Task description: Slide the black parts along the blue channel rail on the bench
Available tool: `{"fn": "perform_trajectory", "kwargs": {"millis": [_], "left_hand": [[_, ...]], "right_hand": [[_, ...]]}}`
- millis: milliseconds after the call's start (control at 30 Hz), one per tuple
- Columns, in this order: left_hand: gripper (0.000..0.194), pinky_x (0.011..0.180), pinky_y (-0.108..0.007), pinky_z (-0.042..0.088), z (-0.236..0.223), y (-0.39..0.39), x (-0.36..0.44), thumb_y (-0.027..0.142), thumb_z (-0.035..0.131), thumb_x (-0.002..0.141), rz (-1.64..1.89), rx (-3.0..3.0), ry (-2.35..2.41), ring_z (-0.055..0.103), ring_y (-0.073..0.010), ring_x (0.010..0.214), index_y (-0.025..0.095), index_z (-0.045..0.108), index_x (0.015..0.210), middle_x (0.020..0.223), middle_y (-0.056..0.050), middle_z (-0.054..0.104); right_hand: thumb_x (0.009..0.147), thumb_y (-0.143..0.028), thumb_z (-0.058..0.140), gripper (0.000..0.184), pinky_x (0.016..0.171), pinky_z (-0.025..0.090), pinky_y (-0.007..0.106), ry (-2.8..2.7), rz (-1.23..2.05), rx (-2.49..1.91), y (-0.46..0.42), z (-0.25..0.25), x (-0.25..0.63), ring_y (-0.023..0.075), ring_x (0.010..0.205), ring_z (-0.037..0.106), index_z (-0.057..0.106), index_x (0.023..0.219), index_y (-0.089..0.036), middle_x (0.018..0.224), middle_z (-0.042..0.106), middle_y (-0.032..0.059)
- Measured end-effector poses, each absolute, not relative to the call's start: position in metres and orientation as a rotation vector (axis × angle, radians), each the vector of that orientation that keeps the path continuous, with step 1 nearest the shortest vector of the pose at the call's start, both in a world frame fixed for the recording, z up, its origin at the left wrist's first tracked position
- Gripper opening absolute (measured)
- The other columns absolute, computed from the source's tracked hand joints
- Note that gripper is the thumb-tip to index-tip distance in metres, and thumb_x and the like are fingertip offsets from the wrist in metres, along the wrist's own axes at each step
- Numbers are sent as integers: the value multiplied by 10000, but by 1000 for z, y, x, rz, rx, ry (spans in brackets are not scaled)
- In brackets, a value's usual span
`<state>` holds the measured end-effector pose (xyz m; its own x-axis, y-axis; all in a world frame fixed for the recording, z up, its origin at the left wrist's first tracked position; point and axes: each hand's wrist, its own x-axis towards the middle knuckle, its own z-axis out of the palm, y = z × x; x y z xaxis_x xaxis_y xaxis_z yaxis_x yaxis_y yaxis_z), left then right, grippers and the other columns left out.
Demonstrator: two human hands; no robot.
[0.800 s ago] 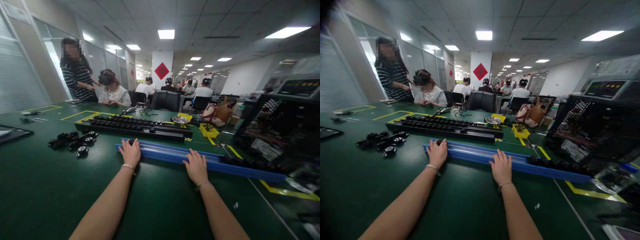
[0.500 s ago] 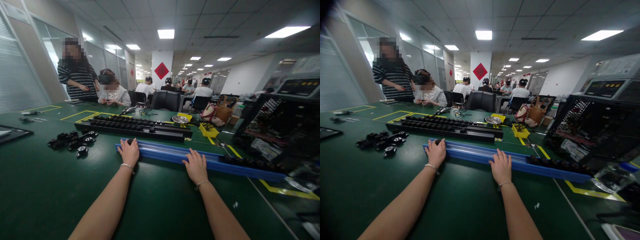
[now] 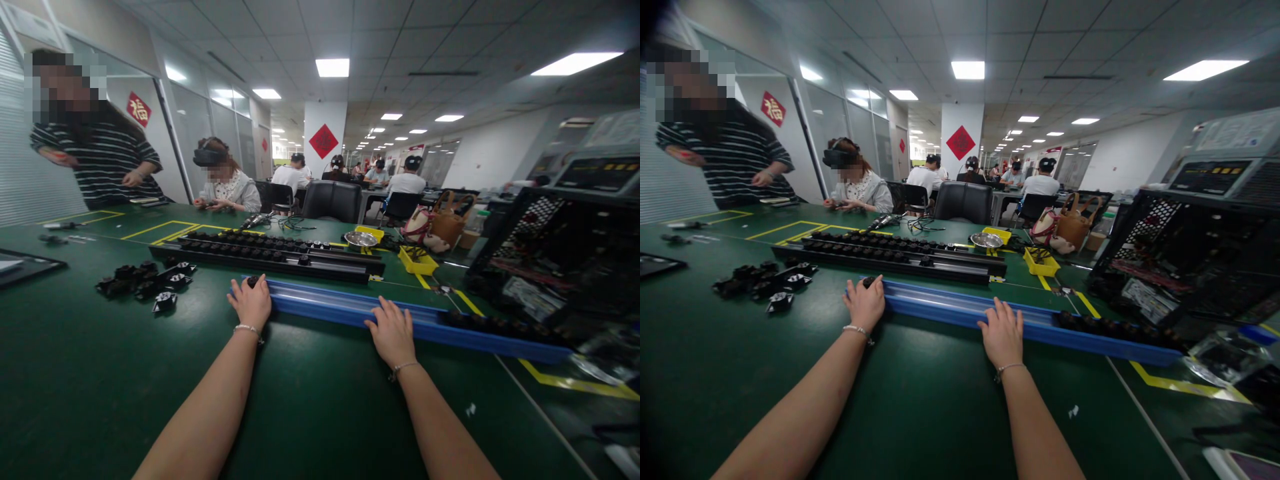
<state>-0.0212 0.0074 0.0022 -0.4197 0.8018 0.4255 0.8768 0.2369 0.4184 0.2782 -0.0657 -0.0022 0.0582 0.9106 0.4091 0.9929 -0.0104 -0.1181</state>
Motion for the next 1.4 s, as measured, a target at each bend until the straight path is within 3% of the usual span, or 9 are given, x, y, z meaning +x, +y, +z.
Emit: {"fn": "perform_trajectory", "kwargs": {"millis": [567, 700, 900, 1067, 1400], "left_hand": [[432, 1010, -669, 179, 9, 9, -31, 404, 274, 913, -983, -1553, -2507, 156, -413, 1340, 343, 566, 1225, 1344, -74, 458], [437, 989, -678, 207, 8, 10, -34, 415, 257, 914, -977, -1557, -2519, 211, -403, 1318, 362, 548, 1235, 1349, -69, 450], [415, 972, -562, 315, 4, 13, -41, 407, 293, 910, -975, -1560, -2462, 392, -343, 1197, 358, 567, 1219, 1311, -80, 485], [426, 971, -435, 343, 6, 17, -47, 333, 288, 920, -926, -1631, -2419, 450, -280, 1156, 278, 580, 1226, 1273, -131, 508], [441, 941, -409, 371, 5, 18, -52, 340, 262, 925, -905, -1627, -2410, 501, -267, 1111, 285, 573, 1233, 1250, -140, 514]], "right_hand": [[840, -325, 473, 216, 1060, 174, 514, -1909, -333, -1956, -65, -4, 280, 256, 1281, 348, 599, 974, -212, 1395, 432, 84], [842, -329, 463, 228, 1063, 164, 513, -1908, -311, -1960, -65, -4, 280, 253, 1284, 341, 594, 988, -213, 1396, 430, 82], [845, -343, 451, 236, 1063, 161, 507, -1908, -304, -1965, -66, -2, 280, 253, 1282, 341, 591, 984, -214, 1397, 427, 82], [846, -342, 454, 230, 1062, 161, 505, -1910, -316, -1960, -66, -3, 281, 254, 1282, 340, 593, 980, -216, 1399, 425, 76], [843, -336, 464, 227, 1059, 167, 505, -1909, -322, -1954, -65, -5, 282, 257, 1277, 345, 593, 982, -210, 1392, 432, 78]]}}
